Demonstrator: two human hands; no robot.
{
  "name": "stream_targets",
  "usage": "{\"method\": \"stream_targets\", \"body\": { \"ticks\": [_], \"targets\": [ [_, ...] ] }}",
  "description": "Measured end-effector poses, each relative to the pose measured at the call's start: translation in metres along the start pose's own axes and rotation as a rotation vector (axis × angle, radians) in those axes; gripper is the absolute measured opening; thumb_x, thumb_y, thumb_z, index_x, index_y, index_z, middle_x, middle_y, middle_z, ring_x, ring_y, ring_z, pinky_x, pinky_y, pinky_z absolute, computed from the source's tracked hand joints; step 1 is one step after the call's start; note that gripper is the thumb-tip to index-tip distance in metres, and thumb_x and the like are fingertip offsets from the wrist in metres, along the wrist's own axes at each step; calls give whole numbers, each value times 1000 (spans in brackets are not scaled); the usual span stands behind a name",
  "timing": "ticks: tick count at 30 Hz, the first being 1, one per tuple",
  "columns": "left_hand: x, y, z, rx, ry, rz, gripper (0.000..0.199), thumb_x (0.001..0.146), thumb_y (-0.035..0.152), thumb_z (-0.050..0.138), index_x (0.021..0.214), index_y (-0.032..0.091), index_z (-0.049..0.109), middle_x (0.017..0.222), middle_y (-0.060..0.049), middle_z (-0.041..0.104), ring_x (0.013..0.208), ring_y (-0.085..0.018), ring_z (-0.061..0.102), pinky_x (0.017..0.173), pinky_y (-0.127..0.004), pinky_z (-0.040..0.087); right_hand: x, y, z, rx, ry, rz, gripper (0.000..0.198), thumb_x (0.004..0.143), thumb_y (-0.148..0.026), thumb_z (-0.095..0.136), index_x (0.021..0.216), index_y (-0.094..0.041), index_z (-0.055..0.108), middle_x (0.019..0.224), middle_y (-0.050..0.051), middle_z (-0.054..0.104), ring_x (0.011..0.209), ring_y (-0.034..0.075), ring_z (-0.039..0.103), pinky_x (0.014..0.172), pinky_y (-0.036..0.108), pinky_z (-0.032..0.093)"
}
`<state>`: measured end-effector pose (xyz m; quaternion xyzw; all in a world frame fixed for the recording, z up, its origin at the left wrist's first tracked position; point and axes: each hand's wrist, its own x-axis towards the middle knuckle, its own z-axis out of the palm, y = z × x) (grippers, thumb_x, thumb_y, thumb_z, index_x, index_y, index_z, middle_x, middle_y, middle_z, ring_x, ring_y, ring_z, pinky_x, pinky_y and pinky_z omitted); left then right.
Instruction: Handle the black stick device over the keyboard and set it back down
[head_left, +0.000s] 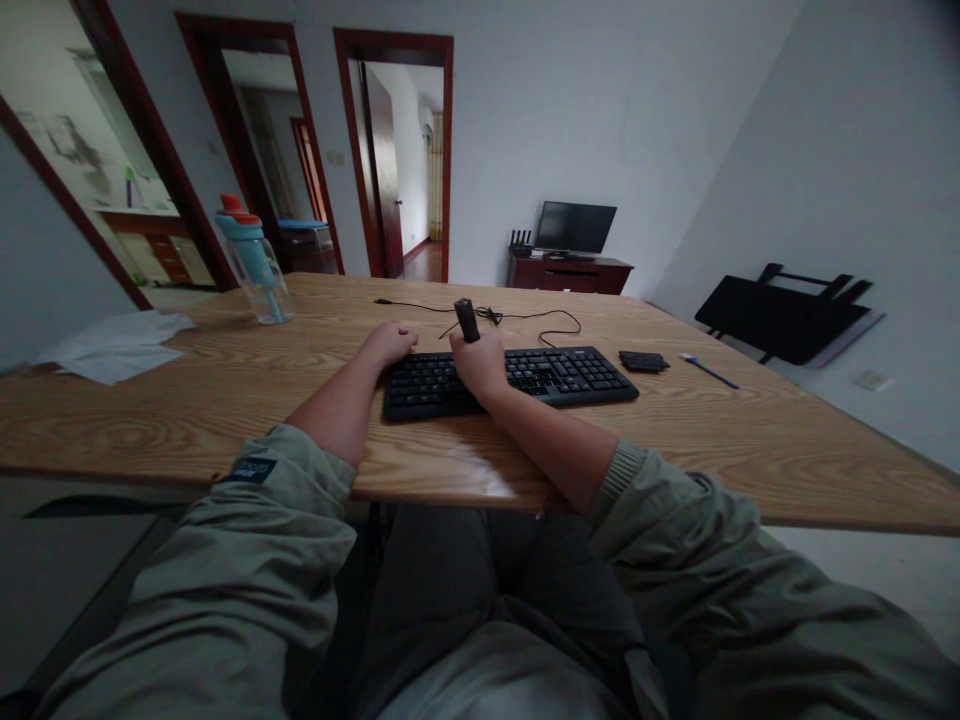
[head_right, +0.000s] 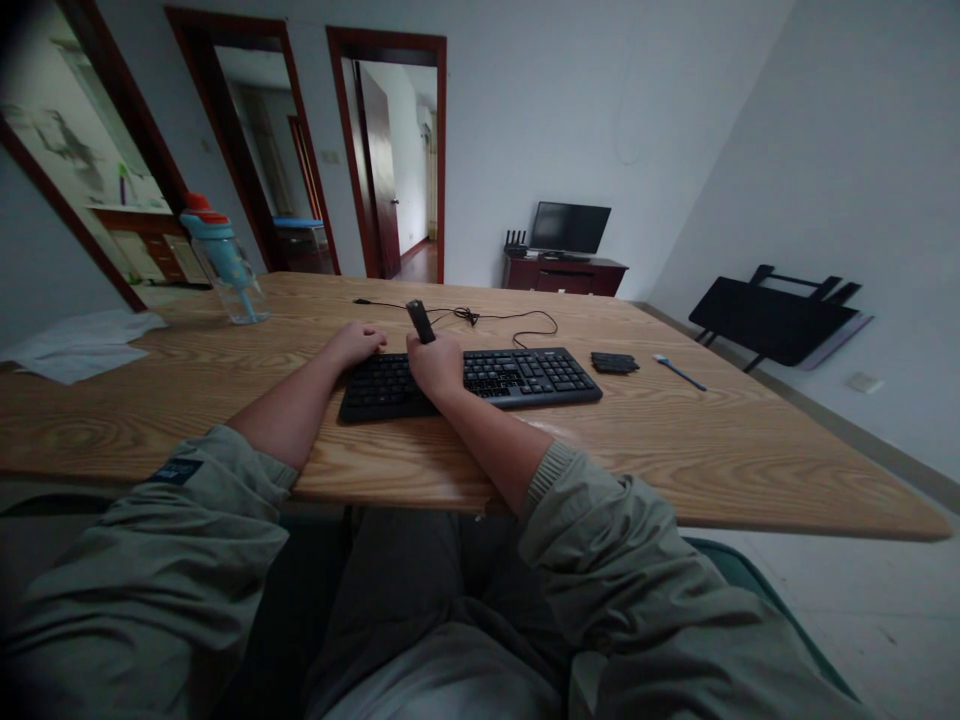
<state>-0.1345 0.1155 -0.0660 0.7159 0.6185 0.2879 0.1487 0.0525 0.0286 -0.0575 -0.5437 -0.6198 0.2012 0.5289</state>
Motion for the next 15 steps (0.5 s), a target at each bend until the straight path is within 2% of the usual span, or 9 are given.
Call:
{"method": "stream_targets", "body": {
  "ticks": [5,10,15],
  "targets": [
    [0,-1,0,-8,29,-52,28,78,37,55,77,15,72,73,-7,70,63,-18,57,57,-28,37,4,2,-1,47,-9,21,31,82,-34,56,55,-22,46,53,0,45,54,15,44,53,28,35],
    [1,-2,0,1,34,-66,31,81,36,54,84,13,74,76,-8,72,64,-18,60,56,-27,38,12,8,-11,398,85,241,29,83,-27,57,60,-24,39,50,-5,37,45,11,35,42,25,30],
    [5,-7,0,40,35,-55,33,82,36,52,83,13,75,79,-9,73,67,-19,62,57,-27,40,11,7,-20,714,58,389,25,83,-23,54,65,-24,36,47,-9,32,38,8,27,35,21,27]
  ]
}}
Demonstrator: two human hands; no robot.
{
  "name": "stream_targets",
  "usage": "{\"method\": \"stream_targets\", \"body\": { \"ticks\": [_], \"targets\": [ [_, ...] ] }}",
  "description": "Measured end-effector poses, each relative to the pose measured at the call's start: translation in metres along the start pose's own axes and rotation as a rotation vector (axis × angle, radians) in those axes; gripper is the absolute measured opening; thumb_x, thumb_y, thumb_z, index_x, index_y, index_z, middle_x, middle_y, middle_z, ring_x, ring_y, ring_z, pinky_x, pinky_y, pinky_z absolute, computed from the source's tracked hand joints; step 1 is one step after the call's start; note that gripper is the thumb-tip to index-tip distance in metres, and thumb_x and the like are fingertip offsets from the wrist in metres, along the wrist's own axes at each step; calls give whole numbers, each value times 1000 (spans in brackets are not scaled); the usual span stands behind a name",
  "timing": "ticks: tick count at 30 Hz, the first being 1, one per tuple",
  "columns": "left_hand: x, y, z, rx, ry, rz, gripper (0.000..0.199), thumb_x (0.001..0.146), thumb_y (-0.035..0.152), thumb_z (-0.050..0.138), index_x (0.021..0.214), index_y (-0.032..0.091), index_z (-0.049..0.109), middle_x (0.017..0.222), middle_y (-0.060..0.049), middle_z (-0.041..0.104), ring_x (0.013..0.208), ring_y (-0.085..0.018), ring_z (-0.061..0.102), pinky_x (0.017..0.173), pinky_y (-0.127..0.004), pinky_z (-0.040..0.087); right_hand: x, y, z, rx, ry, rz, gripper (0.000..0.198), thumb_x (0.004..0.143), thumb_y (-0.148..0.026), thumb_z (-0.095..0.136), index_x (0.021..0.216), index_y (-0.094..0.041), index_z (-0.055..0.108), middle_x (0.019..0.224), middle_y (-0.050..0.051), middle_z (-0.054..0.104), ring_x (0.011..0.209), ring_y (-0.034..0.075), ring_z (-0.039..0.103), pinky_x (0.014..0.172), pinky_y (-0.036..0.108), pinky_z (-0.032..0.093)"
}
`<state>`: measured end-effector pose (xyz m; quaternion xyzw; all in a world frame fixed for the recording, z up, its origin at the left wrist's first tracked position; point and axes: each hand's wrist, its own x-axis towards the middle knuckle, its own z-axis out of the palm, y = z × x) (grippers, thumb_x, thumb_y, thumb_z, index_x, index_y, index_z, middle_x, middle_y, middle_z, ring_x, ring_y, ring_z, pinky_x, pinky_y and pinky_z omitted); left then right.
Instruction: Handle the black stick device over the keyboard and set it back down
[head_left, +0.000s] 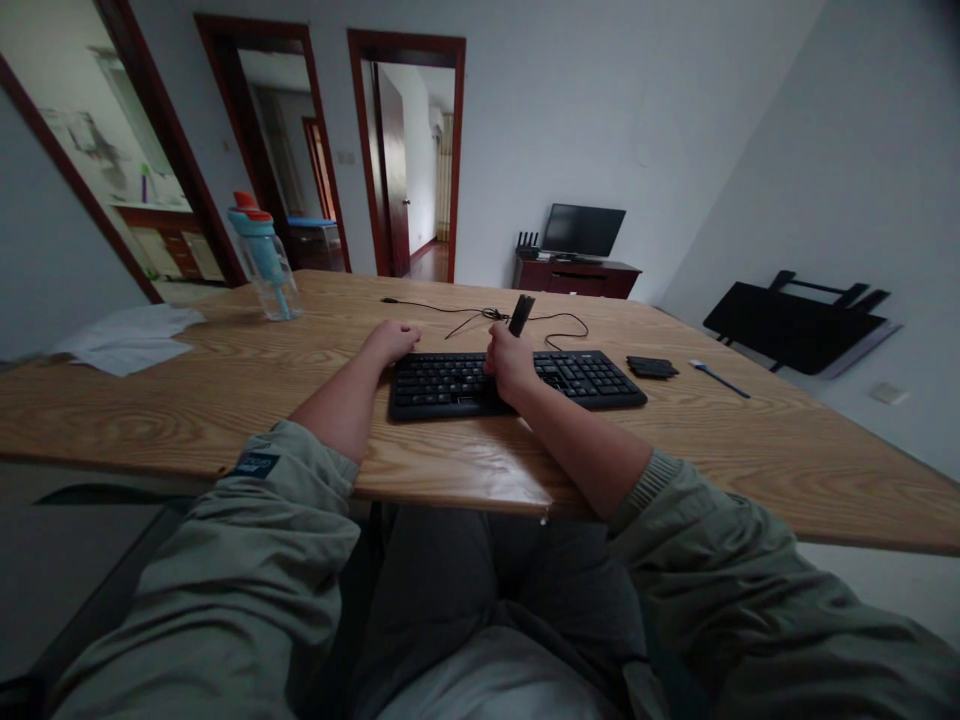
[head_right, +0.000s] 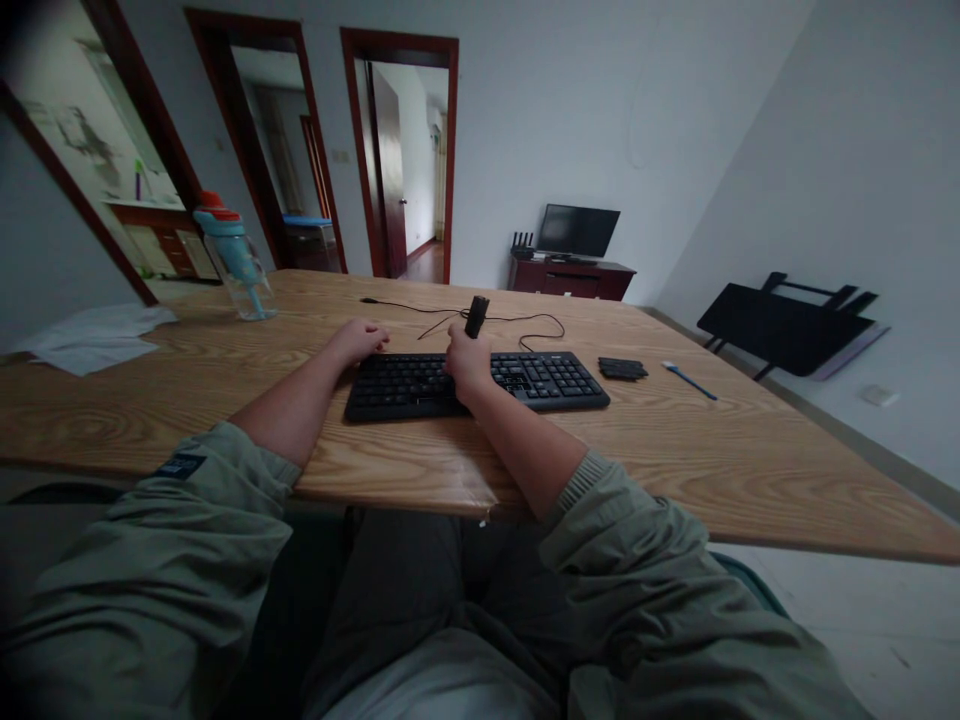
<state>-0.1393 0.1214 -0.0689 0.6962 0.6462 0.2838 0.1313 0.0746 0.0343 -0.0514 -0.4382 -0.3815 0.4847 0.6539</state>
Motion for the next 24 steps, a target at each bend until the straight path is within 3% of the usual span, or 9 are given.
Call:
{"method": "stream_targets", "body": {
  "ticks": [8,12,16,21,24],
  "targets": [
    [3,-5,2,-40,-1,-9,31,80,37,54,81,14,75,80,-9,74,68,-20,64,57,-27,43,-5,-13,-7,132,-62,37,28,82,-21,51,63,-23,31,45,-11,28,37,6,20,34,19,22],
    [2,-5,0,-49,11,-25,29,78,38,56,79,15,74,76,-8,73,66,-19,63,57,-27,43,1,-32,-32,151,-67,-21,32,81,-23,53,62,-24,27,45,-11,25,37,6,19,33,20,22],
    [0,-3,-2,-59,4,-45,29,78,39,57,78,16,75,74,-7,73,63,-19,62,56,-28,43,23,-61,-93,117,45,-143,33,82,-20,50,60,-24,26,44,-10,25,36,7,19,33,20,21],
    [-4,2,-5,-13,-9,-82,29,78,40,58,81,17,76,77,-7,74,66,-19,63,57,-27,42,50,-88,-198,-25,426,-301,29,83,-16,50,58,-23,36,43,-8,31,35,8,25,31,20,25],
    [-3,1,-7,12,-10,-88,31,79,41,57,83,17,76,81,-8,75,69,-20,64,58,-27,43,56,-92,-248,-47,532,-303,28,81,-14,51,58,-23,38,43,-8,33,35,8,27,31,20,25]
  ]
}}
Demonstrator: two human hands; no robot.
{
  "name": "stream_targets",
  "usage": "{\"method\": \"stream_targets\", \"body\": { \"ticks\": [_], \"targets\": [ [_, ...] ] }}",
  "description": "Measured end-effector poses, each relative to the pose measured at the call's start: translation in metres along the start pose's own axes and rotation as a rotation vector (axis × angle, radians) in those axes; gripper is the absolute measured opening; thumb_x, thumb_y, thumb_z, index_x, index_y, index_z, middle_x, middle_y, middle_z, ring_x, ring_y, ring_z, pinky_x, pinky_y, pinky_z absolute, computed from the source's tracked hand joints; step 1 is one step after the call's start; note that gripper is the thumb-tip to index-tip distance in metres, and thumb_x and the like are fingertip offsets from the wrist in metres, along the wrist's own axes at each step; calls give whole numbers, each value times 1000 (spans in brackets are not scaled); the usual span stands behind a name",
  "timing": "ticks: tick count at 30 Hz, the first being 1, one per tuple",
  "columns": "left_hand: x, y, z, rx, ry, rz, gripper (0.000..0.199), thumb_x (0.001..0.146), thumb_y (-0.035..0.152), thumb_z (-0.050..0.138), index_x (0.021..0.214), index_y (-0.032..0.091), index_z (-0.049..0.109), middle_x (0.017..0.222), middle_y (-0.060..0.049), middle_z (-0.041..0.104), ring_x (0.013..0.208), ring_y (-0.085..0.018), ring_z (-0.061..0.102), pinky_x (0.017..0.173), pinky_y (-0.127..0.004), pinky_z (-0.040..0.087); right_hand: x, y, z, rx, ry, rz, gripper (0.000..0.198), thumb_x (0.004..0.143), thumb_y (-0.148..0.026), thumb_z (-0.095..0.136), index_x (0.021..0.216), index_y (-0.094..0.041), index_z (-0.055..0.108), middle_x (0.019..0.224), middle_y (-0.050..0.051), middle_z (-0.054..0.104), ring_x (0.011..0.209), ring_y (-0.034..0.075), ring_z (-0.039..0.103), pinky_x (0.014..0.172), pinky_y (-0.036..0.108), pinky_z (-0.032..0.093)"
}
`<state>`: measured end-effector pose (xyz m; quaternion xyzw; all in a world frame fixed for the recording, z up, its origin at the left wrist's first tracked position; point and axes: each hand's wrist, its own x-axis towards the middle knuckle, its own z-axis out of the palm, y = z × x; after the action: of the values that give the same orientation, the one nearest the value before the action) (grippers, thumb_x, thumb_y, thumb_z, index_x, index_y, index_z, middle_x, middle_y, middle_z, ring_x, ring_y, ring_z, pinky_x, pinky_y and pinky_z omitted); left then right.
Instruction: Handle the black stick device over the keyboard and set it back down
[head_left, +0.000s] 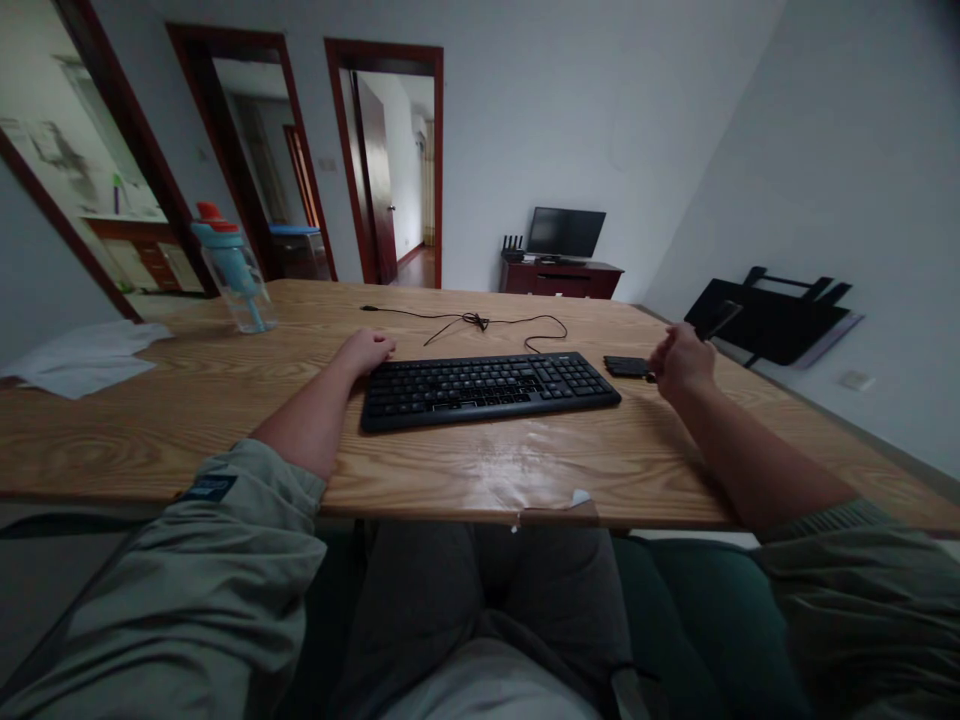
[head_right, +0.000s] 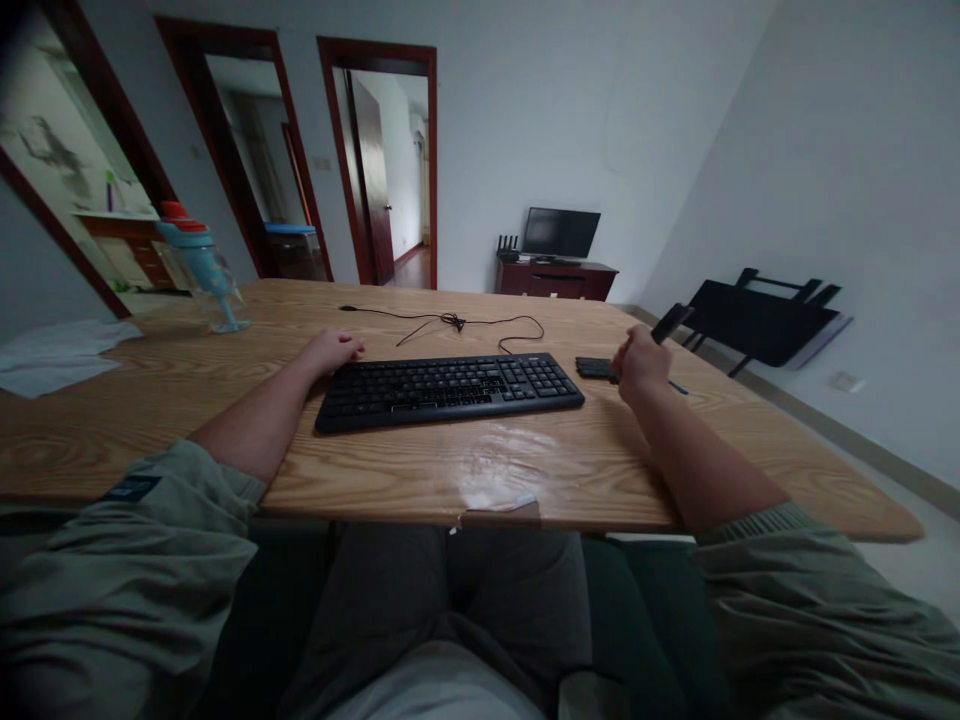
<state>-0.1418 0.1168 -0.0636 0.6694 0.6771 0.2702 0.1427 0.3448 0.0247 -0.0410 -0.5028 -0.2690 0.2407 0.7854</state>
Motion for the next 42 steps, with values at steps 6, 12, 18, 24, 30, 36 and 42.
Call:
{"method": "stream_targets", "body": {
  "ticks": [6,12,18,24,30,36,42],
  "targets": [
    [3,-5,0,10,-2,8,33,78,42,55,85,18,77,83,-8,76,73,-23,66,61,-29,47,24,11,-31,-28,23,67,33,83,-16,51,54,-23,36,41,-7,31,36,8,24,30,21,26],
    [4,-7,0,18,-14,12,31,78,42,56,83,18,76,83,-8,75,76,-23,67,64,-29,47,28,16,-30,-29,14,144,38,88,-23,53,57,-23,32,42,-8,29,35,7,26,31,18,28],
    [-1,0,-3,0,9,14,23,74,38,59,71,20,73,76,-7,74,74,-23,66,66,-30,47,26,15,-31,-17,-59,154,29,87,-25,55,62,-22,41,49,-6,41,41,7,40,39,16,39],
    [-3,2,-4,37,-8,1,24,79,37,58,77,20,74,79,-7,74,75,-23,66,65,-29,46,28,18,-34,-176,-102,106,24,85,-27,57,64,-20,51,57,-1,52,49,10,49,46,19,46],
    [-1,-1,-3,16,-18,17,27,79,37,56,81,19,75,82,-8,75,76,-23,66,66,-30,47,24,21,-34,-433,-177,79,31,83,-29,60,55,-17,54,52,1,52,49,10,44,42,21,34],
    [-1,0,-3,27,-7,6,26,78,38,57,81,20,75,82,-7,75,77,-23,67,65,-29,47,18,16,-34,-422,-149,62,26,80,-28,60,57,-18,55,55,2,54,51,12,49,39,20,38],
    [0,0,-4,34,-23,7,27,77,38,57,84,19,75,86,-9,76,80,-24,67,65,-30,48,20,15,-36,-398,-148,86,23,79,-28,60,59,-19,55,57,3,55,51,13,52,41,21,46]
  ]
}}
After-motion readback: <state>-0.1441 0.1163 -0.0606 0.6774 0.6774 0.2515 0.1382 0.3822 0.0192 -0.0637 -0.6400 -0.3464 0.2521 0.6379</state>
